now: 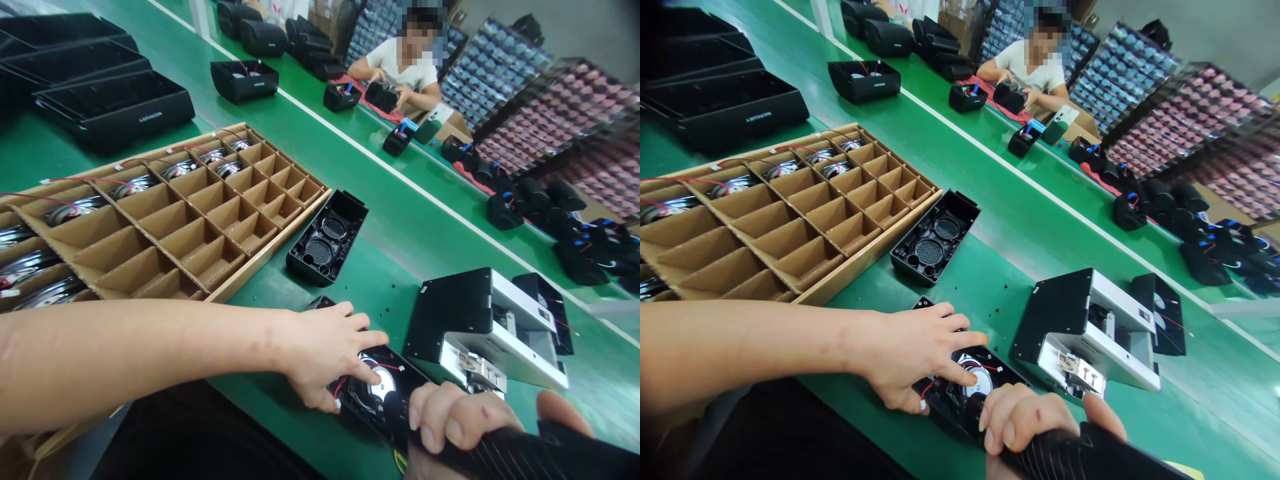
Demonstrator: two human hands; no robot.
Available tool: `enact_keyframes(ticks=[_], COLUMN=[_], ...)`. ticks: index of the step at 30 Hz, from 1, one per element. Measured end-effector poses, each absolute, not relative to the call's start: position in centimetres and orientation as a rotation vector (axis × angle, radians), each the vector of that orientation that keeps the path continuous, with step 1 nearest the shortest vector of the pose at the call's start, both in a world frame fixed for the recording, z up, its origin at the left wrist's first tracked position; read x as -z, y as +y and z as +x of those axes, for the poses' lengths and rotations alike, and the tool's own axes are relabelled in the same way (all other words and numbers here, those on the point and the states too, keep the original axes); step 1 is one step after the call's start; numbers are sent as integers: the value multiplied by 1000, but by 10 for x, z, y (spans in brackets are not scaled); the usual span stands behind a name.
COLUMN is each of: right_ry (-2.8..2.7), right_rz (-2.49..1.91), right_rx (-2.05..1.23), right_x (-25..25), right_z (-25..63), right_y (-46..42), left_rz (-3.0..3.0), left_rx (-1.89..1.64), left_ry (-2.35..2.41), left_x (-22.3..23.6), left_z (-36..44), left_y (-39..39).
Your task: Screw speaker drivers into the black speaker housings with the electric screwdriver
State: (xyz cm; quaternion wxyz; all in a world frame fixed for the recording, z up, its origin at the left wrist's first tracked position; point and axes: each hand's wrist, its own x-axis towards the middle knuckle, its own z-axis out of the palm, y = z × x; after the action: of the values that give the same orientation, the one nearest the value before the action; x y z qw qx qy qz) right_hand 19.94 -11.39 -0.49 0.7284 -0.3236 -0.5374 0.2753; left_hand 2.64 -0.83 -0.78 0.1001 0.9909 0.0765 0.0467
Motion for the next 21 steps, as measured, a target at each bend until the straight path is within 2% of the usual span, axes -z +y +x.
enact_keyframes(ticks=[10, 21], right_ry=[-1016, -1235], right_rz=[-760, -742], right_rx=[-564, -808], right_x=[11, 17], right_z=[193, 204], right_y=[-103, -107], left_rz=[2961, 2974], left_rx=[-70, -144], left_ry=[233, 208], left_x=[6, 7], left_z=[26, 26], left_y=[-8, -10])
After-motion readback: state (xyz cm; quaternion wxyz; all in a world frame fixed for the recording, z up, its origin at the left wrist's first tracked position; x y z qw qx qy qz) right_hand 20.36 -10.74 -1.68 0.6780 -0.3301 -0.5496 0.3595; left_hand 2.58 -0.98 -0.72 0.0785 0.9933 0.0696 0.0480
